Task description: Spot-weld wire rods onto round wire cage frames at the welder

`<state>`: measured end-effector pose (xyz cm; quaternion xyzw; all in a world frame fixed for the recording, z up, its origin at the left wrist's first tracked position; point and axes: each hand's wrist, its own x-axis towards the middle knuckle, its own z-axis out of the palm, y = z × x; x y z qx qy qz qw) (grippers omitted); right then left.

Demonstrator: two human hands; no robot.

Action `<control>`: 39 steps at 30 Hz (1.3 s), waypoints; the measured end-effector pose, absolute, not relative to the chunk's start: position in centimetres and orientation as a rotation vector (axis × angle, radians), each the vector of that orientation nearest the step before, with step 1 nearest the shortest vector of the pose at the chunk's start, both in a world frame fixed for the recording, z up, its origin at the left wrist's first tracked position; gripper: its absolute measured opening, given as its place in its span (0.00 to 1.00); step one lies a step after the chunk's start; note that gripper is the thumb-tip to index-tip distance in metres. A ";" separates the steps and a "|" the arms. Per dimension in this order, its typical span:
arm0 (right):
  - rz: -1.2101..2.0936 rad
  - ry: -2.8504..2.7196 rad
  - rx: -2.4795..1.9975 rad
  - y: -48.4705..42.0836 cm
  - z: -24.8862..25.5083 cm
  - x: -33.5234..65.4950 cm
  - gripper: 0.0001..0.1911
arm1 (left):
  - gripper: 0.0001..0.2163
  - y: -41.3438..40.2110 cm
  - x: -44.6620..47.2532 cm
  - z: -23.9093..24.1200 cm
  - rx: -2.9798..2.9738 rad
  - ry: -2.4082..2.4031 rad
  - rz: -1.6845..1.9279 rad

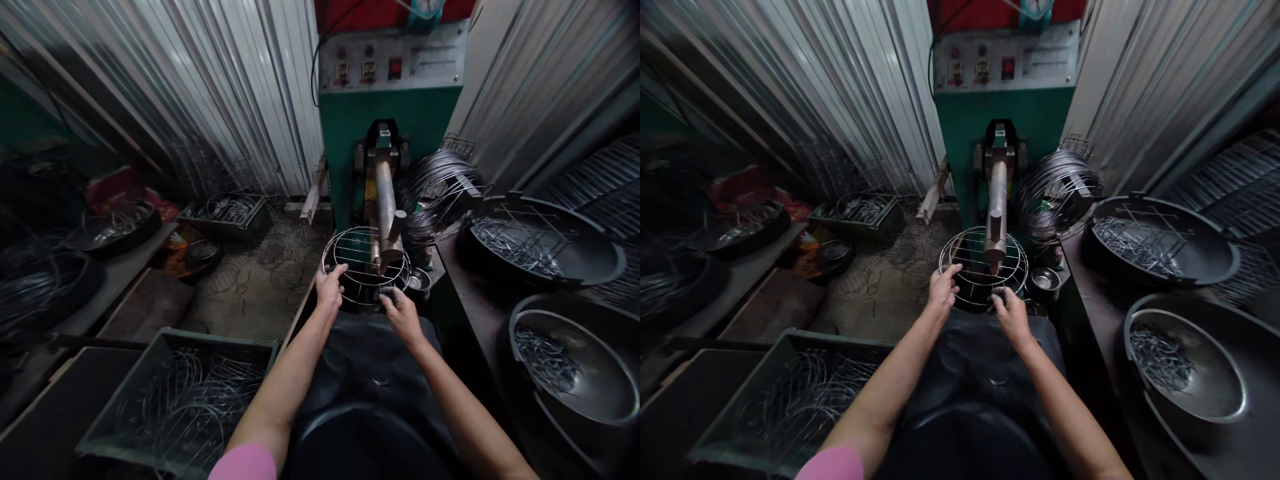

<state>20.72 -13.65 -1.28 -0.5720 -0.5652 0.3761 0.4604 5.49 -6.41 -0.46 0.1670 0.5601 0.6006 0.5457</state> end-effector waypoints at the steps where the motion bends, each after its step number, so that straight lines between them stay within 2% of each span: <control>1: 0.930 -1.385 -1.405 -13.7 -1.2 20.7 0.11 | 0.26 -6.5 5.5 -0.5 0.396 1.325 1.428; 24: 0.893 -1.385 -1.389 -14.1 -1.2 20.7 0.10 | 0.25 -7.7 5.5 0.1 0.355 1.298 1.463; 39: 0.811 -1.406 -1.420 -12.4 -0.4 21.3 0.11 | 0.21 -6.0 6.4 0.2 0.244 1.304 1.451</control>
